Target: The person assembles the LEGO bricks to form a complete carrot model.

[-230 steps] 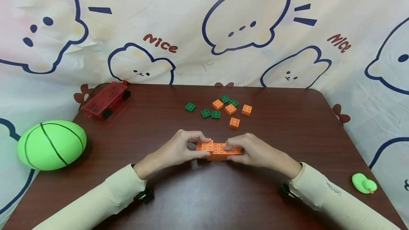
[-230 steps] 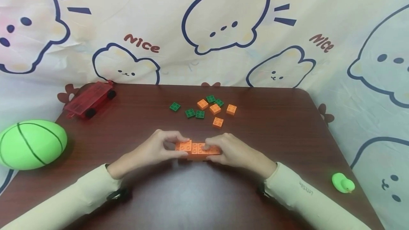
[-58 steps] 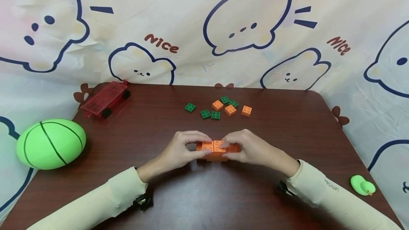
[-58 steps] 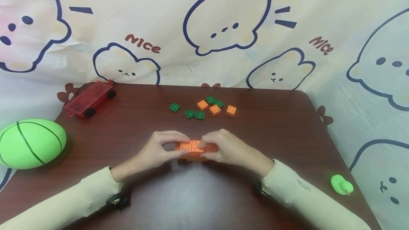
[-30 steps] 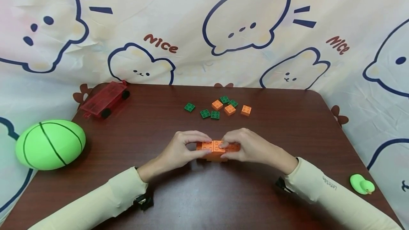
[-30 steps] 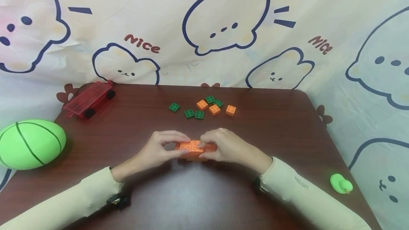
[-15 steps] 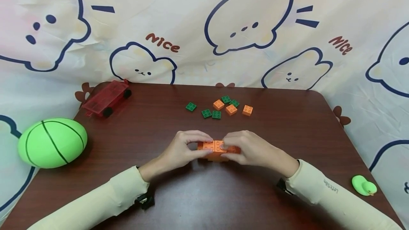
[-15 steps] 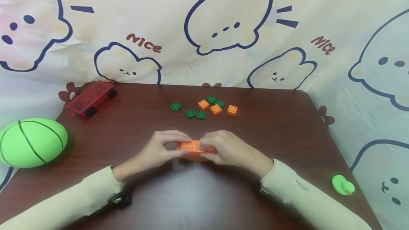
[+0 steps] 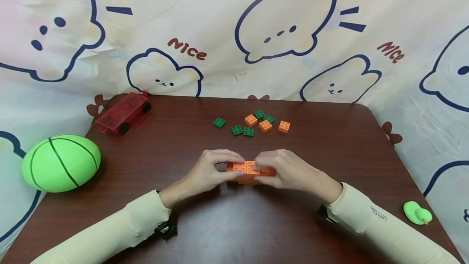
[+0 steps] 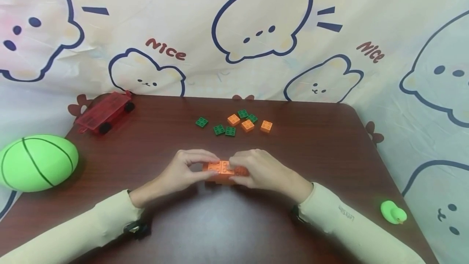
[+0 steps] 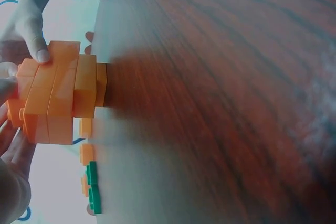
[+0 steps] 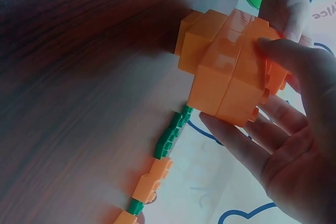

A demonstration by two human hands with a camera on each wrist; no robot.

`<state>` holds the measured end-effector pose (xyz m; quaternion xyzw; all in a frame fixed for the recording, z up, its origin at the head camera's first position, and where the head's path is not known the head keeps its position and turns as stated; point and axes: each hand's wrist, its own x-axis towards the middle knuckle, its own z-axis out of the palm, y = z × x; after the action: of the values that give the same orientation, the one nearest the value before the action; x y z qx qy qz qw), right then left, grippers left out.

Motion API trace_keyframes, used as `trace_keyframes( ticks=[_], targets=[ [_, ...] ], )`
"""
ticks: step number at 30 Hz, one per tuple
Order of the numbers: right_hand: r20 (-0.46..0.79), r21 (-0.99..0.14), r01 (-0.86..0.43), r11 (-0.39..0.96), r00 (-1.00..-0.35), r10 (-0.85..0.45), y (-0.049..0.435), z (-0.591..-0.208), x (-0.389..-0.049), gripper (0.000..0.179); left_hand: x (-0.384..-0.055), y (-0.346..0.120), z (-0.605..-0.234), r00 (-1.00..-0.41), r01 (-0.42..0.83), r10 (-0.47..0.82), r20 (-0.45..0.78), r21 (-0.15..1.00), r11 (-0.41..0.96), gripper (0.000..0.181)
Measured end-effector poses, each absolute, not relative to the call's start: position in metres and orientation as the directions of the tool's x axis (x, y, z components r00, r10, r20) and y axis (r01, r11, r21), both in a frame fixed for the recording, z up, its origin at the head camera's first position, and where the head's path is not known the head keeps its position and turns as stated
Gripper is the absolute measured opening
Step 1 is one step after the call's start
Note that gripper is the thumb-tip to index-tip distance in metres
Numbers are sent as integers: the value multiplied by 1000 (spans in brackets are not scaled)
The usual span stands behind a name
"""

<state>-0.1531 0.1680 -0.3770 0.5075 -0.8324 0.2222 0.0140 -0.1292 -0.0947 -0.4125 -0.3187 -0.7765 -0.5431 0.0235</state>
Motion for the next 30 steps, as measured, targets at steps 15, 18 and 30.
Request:
trace_keyframes(
  ticks=[15, 18, 30],
  targets=[
    [182, -501, -780, 376, -519, -835, 167, -374, -162, 13, -129, -94, -414, -792, 537, 462, 399, 815, 218, 25],
    [178, -493, -781, 383, -521, -835, 169, -374, -162, 14, -131, -92, -414, -787, 546, 463, 407, 809, 217, 25],
    [162, -518, -762, 389, -534, -830, 171, -382, -159, 26, -129, -92, -416, -779, 564, 460, 426, 797, 217, 23]
  ],
)
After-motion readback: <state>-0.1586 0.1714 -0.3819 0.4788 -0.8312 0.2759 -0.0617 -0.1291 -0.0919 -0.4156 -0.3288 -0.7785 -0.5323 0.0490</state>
